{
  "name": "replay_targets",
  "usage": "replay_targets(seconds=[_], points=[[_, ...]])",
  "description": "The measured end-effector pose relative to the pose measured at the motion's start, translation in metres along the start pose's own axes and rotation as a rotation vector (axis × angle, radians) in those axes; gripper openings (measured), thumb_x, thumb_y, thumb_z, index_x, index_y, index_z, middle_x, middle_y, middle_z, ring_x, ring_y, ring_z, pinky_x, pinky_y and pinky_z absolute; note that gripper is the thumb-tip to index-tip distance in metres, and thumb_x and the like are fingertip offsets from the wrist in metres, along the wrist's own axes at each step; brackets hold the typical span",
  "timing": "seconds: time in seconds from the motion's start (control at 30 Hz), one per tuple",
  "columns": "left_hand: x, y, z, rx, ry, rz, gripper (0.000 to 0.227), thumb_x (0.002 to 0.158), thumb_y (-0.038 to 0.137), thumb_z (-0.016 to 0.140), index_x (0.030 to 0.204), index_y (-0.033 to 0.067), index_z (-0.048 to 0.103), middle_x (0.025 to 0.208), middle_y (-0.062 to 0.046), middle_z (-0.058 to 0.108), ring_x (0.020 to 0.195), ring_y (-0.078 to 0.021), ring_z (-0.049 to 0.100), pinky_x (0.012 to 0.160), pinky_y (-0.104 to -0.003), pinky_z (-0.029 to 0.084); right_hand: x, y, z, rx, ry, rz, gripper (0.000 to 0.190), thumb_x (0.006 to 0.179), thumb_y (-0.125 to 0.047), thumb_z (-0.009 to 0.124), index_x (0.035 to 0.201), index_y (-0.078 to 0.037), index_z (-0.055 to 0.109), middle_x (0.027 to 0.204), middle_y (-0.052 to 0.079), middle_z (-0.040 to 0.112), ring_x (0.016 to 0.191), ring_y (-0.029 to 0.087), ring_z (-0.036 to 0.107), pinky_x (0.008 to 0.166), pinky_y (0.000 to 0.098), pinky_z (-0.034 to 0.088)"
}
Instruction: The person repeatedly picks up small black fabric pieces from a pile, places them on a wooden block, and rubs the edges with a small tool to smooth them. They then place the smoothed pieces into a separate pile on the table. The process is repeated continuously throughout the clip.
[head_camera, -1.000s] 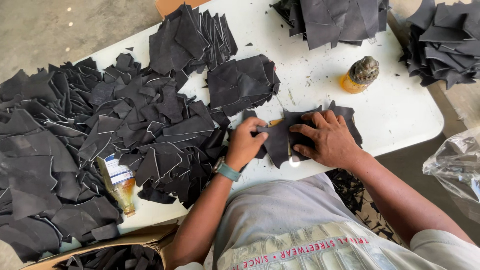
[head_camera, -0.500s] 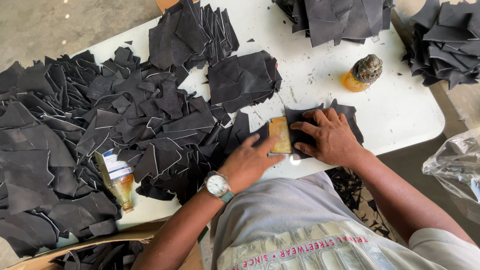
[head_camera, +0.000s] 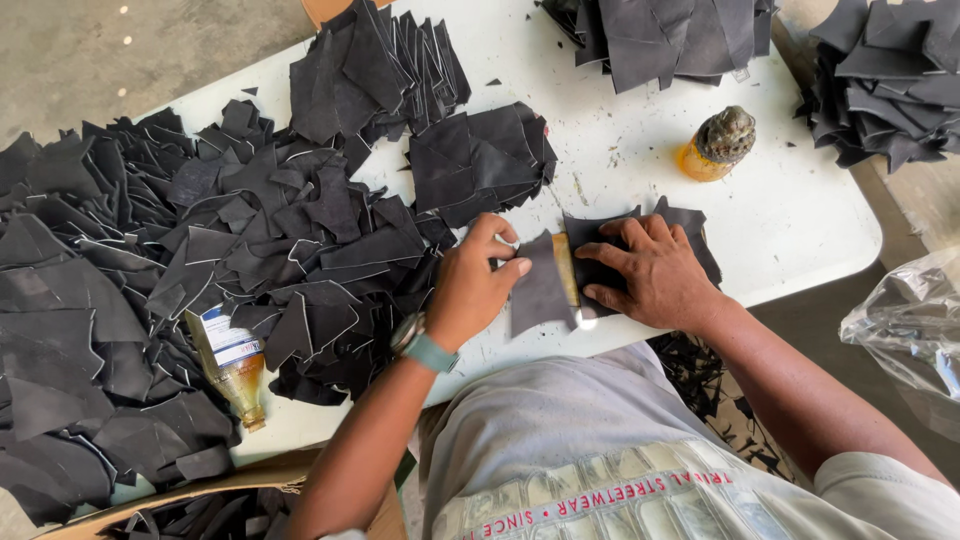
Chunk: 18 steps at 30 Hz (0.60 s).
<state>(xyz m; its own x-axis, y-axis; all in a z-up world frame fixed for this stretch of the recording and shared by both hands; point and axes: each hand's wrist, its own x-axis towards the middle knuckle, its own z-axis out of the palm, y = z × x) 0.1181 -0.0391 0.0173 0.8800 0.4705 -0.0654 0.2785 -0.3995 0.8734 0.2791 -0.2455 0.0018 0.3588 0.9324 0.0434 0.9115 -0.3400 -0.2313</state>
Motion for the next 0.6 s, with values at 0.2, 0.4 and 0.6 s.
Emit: replay_targets(seconds=[0.2, 0.4, 0.6], points=[[0.033, -0.053, 0.025, -0.083, -0.095, 0.069, 0.031, 0.082, 0.002, 0.076, 0.112, 0.0057, 0.070, 0.112, -0.009, 0.076, 0.107, -0.0218, 0.074, 0.085, -0.034, 0.060, 0.000, 0.000, 0.002, -0.003, -0.007, 0.014, 0.048, 0.084, -0.055, 0.069, 0.126, -0.031, 0.068, 0.130, 0.006, 0.059, 0.112, 0.031, 0.053, 0.095, 0.0473, 0.043], [0.042, -0.047, 0.017, -0.118, -0.247, 0.088, 0.038, 0.081, -0.002, 0.075, 0.118, 0.0071, 0.073, 0.122, -0.008, 0.071, 0.109, -0.0201, 0.073, 0.090, -0.030, 0.064, 0.000, 0.002, 0.003, -0.010, -0.014, 0.013, 0.048, 0.084, -0.054, 0.069, 0.127, -0.032, 0.068, 0.129, 0.007, 0.059, 0.113, 0.032, 0.053, 0.095, 0.0474, 0.043], [0.049, -0.044, 0.018, -0.106, -0.266, 0.098, 0.041, 0.079, -0.002, 0.077, 0.120, 0.0064, 0.073, 0.126, -0.008, 0.069, 0.113, -0.0204, 0.071, 0.090, -0.031, 0.063, 0.001, 0.001, 0.003, -0.002, -0.012, 0.010, 0.047, 0.084, -0.052, 0.070, 0.126, -0.032, 0.069, 0.128, 0.006, 0.059, 0.111, 0.031, 0.053, 0.094, 0.0467, 0.042]])
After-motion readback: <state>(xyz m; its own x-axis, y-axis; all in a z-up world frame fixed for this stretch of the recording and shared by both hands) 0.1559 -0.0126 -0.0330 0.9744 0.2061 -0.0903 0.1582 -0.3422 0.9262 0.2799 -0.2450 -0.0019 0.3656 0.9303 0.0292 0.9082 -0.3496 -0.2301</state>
